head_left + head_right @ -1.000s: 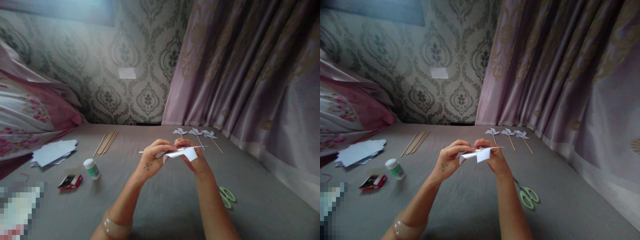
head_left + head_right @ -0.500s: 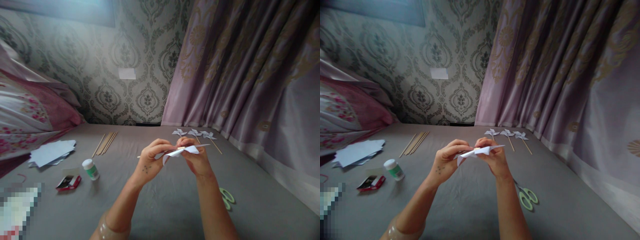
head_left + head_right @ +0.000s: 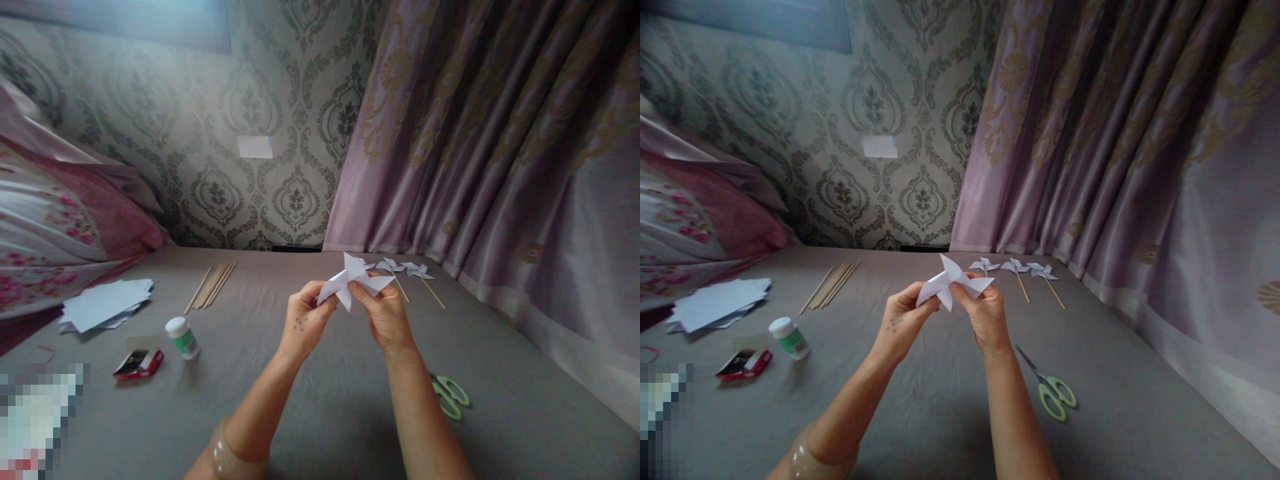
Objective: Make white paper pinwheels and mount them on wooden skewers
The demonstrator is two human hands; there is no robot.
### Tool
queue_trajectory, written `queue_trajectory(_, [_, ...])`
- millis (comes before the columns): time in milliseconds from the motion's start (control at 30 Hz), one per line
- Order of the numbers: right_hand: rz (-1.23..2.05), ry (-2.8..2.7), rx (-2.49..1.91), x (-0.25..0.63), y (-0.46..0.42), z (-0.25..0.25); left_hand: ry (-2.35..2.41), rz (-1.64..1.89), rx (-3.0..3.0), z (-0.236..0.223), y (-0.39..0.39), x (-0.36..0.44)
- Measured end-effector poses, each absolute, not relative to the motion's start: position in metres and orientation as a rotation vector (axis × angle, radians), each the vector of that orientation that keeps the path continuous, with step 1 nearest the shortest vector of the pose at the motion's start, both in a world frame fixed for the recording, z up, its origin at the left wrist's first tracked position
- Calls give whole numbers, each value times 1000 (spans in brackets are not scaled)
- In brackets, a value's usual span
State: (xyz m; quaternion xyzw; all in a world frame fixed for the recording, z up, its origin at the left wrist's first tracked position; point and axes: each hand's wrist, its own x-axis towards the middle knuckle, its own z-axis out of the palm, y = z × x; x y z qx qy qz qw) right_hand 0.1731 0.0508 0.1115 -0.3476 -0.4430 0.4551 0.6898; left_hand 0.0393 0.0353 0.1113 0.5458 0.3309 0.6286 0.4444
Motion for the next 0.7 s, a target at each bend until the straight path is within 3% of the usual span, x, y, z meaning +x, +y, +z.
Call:
queue_trajectory(333, [1139, -899, -802, 169, 51, 111, 843, 1615, 1394, 105, 42, 38])
queue_trajectory(567, [1089, -1011, -709, 177, 51, 109, 705, 1458, 1173, 111, 37, 39])
queue_trajectory(700, [1029, -1106, -566, 188, 47, 111, 630, 1482, 1447, 122, 29, 31])
